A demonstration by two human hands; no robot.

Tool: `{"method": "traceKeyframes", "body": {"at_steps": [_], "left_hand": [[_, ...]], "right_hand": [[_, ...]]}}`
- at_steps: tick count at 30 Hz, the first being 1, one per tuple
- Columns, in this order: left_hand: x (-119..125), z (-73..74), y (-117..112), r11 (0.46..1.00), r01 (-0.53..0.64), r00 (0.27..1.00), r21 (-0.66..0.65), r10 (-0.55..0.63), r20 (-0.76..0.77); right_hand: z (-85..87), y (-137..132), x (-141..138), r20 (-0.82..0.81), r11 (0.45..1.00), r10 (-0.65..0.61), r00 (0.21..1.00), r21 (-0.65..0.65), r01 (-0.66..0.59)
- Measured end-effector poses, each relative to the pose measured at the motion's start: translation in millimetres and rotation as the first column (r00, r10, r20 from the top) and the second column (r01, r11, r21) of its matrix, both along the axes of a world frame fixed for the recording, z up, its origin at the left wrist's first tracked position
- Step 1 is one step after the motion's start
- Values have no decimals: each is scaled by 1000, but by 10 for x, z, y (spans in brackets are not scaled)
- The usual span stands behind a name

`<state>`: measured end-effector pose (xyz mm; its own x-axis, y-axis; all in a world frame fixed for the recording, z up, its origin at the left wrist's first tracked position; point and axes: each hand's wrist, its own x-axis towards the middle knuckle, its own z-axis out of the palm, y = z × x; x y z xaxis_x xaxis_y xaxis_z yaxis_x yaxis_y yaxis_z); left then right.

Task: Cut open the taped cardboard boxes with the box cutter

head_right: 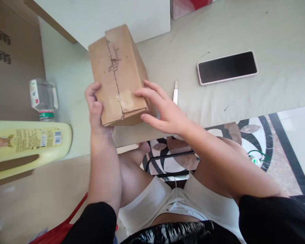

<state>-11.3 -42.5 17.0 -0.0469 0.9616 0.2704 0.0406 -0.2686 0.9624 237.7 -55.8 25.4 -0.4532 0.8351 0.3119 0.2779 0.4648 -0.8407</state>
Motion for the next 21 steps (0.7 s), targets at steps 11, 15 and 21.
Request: {"method": "traceKeyframes", "body": {"at_steps": [11, 15, 21], "left_hand": [[65, 18, 53, 989, -144, 989, 24, 143, 25], [66, 3, 70, 983, -179, 984, 32, 179, -3], [52, -26, 71, 992, -118, 991, 51, 115, 65]], "right_hand": [[-36, 85, 90, 326, 911, -381, 865, -30, 412], [-72, 102, 117, 586, 858, -418, 694, 5, 513], [-17, 123, 154, 753, 846, -329, 570, -34, 532]]}}
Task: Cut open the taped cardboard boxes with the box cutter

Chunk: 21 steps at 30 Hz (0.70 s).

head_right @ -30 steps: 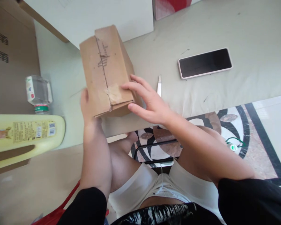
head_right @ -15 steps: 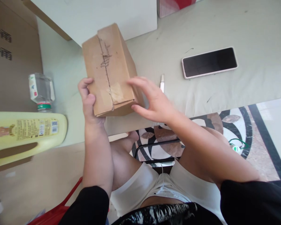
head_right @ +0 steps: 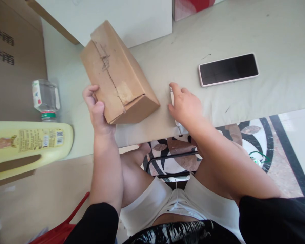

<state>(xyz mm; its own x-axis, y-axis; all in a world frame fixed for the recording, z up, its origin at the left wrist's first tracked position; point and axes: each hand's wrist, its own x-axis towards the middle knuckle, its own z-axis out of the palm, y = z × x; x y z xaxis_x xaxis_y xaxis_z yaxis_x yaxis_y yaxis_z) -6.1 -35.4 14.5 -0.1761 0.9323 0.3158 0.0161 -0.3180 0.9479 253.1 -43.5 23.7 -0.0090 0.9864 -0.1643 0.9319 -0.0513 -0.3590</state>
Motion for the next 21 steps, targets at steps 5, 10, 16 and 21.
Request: {"method": "traceKeyframes", "body": {"at_steps": [5, 10, 16, 21], "left_hand": [[-62, -77, -12, 999, -11, 999, 38, 12, -39], [1, -23, -42, 992, -5, 974, 126, 34, -223], [168, 168, -150, 980, 19, 916, 199, 63, -396], [140, 106, -133, 947, 116, 893, 299, 33, -449]], "right_hand": [[41, 59, 48, -78, 999, -32, 996, -12, 31], [83, 120, 48, -527, 979, -156, 835, 30, 202], [69, 136, 33, -789, 954, -63, 612, 132, 270], [131, 140, 9, -902, 943, 22, 430, 161, 290]]}}
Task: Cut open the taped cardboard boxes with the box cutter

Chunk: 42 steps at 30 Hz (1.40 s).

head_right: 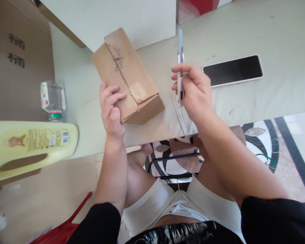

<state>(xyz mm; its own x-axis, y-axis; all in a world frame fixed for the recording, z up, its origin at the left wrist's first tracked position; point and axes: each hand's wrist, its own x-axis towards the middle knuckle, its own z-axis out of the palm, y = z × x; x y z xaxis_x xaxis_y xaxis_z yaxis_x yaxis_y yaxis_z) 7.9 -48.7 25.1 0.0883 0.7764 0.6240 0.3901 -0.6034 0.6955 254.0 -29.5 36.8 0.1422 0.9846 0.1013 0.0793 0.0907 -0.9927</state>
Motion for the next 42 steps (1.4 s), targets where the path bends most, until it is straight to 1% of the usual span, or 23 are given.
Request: {"method": "traceKeyframes", "body": {"at_steps": [3, 4, 6, 8, 10, 11, 13, 14, 15, 17, 19, 21, 23, 25, 26, 27, 30, 34, 37, 40, 42], "left_hand": [[6, -23, 24, 999, -16, 1000, -30, 16, -7], [18, -20, 26, 999, -34, 999, -39, 33, -10], [49, -7, 25, 995, -82, 997, -56, 82, -12], [72, 5, 21, 992, -116, 993, -55, 117, -1], [72, 3, 18, 993, -109, 994, -36, 109, -11], [62, -5, 20, 995, -98, 995, -25, 97, -28], [29, -30, 28, 997, -78, 994, -11, 77, -77], [11, -46, 35, 998, -70, 993, -5, 69, -100], [-7, -62, 44, 998, -62, 991, 5, 62, -118], [-35, -91, 62, 998, -38, 990, 42, 44, -132], [-48, -111, 76, 997, -30, 991, 68, 38, -125], [-50, -118, 83, 997, -43, 991, 64, 50, -123], [-47, -115, 84, 997, -56, 989, 47, 61, -131], [-43, -107, 81, 997, -59, 989, 45, 65, -131], [-41, -102, 80, 997, -55, 990, 54, 62, -127], [-41, -96, 80, 996, -45, 991, 73, 54, -124], [-42, -82, 82, 992, -3, 990, 128, 21, -137], [-46, -78, 78, 989, 23, 989, 144, -2, -147], [-45, -90, 66, 993, 5, 992, 114, 10, -124], [-40, -103, 57, 998, -34, 994, 61, 39, -97], [-35, -104, 56, 997, -54, 994, 56, 59, -97]], "right_hand": [[99, 5, 0, -123, 999, 39, 992, -4, -40], [133, 1, 0, -123, 998, 54, 991, -10, -55], [195, -23, -11, -72, 998, 61, 995, -17, -63], [246, -77, -47, -45, 999, 52, 998, 14, -52], [287, -158, -104, -94, 994, 51, 994, 101, -41], [306, -207, -138, -116, 985, 54, 992, 171, -33], [336, -315, -203, -101, 944, 58, 993, 330, -21], [349, -370, -231, -63, 921, 59, 996, 388, -30], [358, -423, -255, -15, 907, 66, 998, 418, -54], [370, -508, -288, 116, 903, 80, 990, 411, -122], [374, -556, -306, 276, 900, 70, 959, 397, -179], [371, -566, -317, 408, 875, 9, 913, 439, -204], [365, -555, -327, 482, 842, -58, 874, 495, -217], [354, -544, -340, 520, 803, -118, 846, 551, -227], [348, -543, -349, 537, 787, -136, 833, 569, -238], [340, -546, -358, 555, 783, -141, 820, 569, -250], [313, -570, -387, 582, 819, -106, 806, 511, -261], [304, -583, -413, 519, 855, -74, 851, 472, -214], [328, -560, -414, 442, 887, -53, 895, 433, -161], [357, -528, -412, 344, 936, -20, 939, 338, -104], [371, -507, -416, 314, 953, 9, 949, 284, -103]]}}
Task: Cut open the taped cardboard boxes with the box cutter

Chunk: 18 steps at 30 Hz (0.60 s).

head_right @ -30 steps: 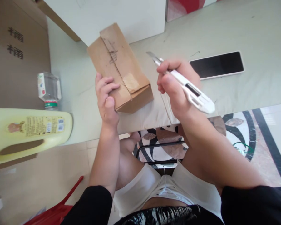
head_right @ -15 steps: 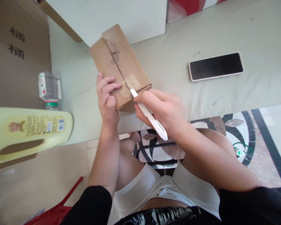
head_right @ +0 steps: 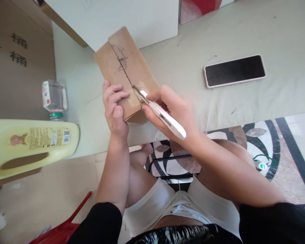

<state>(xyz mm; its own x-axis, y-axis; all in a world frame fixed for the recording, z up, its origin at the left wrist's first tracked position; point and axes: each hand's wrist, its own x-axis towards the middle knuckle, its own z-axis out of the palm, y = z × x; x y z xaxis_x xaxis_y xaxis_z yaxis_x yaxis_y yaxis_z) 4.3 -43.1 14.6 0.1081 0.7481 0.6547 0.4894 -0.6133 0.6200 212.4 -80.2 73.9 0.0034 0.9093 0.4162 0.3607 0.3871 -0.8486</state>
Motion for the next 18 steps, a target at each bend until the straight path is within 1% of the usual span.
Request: {"method": "traceKeyframes", "body": {"at_steps": [6, 11, 17, 18], "left_hand": [[4, 11, -2, 997, 25, 999, 74, -23, -37], [1, 7, -13, 999, -23, 998, 38, 25, -56], [14, 22, -13, 999, -10, 999, 31, 11, -43], [16, 24, -13, 1000, -10, 999, 28, 11, -39]], "right_hand": [[5, 33, -9, -11, 1000, 17, 1000, -22, -17], [-19, 17, 20, -99, 997, 43, 994, -66, -49], [-8, 26, 35, -109, 976, 83, 991, -192, -103], [-4, 26, 37, -107, 975, 90, 990, -192, -109]]}}
